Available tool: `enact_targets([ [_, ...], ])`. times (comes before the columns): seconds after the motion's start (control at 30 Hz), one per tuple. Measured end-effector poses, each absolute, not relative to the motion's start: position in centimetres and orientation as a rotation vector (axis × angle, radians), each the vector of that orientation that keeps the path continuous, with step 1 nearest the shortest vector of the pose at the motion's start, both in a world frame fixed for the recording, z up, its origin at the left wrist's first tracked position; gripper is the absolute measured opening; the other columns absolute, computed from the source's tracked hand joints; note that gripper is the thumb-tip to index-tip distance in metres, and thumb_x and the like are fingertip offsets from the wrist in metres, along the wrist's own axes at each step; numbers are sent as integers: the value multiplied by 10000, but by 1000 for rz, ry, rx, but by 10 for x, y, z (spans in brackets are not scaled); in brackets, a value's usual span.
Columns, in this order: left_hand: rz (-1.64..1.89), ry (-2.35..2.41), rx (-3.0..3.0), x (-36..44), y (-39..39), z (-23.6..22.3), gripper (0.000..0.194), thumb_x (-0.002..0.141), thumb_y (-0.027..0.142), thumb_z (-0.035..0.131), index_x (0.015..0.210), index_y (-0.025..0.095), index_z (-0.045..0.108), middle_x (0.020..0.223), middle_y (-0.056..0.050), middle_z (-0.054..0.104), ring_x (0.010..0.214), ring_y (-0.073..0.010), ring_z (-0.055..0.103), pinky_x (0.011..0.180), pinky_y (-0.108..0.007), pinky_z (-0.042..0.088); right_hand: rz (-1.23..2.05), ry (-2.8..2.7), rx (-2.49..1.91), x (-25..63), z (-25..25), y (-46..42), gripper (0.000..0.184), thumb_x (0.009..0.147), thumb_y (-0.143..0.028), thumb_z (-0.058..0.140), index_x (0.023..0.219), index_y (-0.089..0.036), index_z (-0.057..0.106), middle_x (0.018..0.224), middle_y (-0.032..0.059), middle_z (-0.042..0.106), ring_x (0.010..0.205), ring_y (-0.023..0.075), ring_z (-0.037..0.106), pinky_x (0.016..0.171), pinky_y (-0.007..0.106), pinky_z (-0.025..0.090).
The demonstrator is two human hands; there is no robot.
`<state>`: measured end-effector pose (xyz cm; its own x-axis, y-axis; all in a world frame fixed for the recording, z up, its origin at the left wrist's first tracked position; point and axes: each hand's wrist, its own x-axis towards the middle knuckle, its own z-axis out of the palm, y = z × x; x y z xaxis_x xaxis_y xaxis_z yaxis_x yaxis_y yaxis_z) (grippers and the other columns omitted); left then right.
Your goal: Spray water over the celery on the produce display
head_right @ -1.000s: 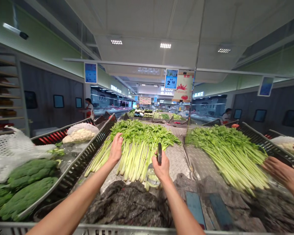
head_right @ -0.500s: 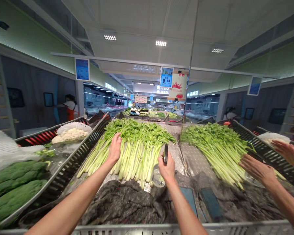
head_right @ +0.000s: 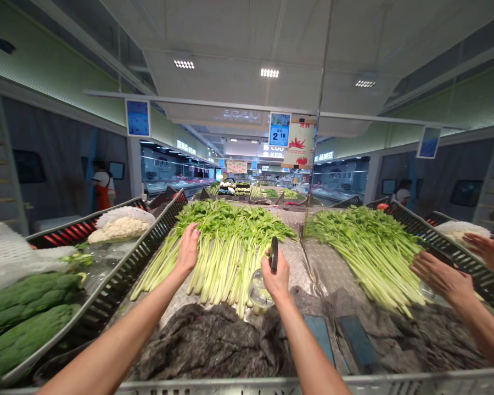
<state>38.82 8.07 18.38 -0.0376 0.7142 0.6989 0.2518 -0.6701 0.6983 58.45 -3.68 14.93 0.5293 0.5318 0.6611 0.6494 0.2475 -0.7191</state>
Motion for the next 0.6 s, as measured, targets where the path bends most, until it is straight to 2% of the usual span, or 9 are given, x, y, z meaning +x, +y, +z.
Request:
enact_targets([
  [0.13, 1783, 990, 1855, 382, 82, 184, 398, 809, 401, 280, 1095, 179, 445, 1254, -95, 394, 1196, -207, 301, 1005, -403, 204, -68, -1169, -1416, 573, 148, -30, 206, 683, -304, 439, 810, -166, 526, 689, 10, 572, 604, 146, 522, 575, 245, 373],
  [0.37, 1809, 1033, 1849, 367, 86, 186, 392, 804, 407, 284, 1085, 192, 454, 1242, -86, 409, 1194, -212, 306, 1004, -411, 208, -60, -1215, -1392, 554, 152, -27, 249, 683, -300, 429, 872, -161, 512, 698, 13, 564, 594, 141, 507, 555, 245, 371],
  [0.6, 1829, 1068, 1881, 357, 87, 190, 406, 809, 404, 268, 1076, 166, 461, 1233, -104, 411, 1186, -209, 317, 1007, -398, 212, -18, -1248, -1337, 541, 161, -19, 221, 679, -295, 432, 836, -168, 523, 644, -7, 539, 539, 120, 478, 504, 230, 357],
])
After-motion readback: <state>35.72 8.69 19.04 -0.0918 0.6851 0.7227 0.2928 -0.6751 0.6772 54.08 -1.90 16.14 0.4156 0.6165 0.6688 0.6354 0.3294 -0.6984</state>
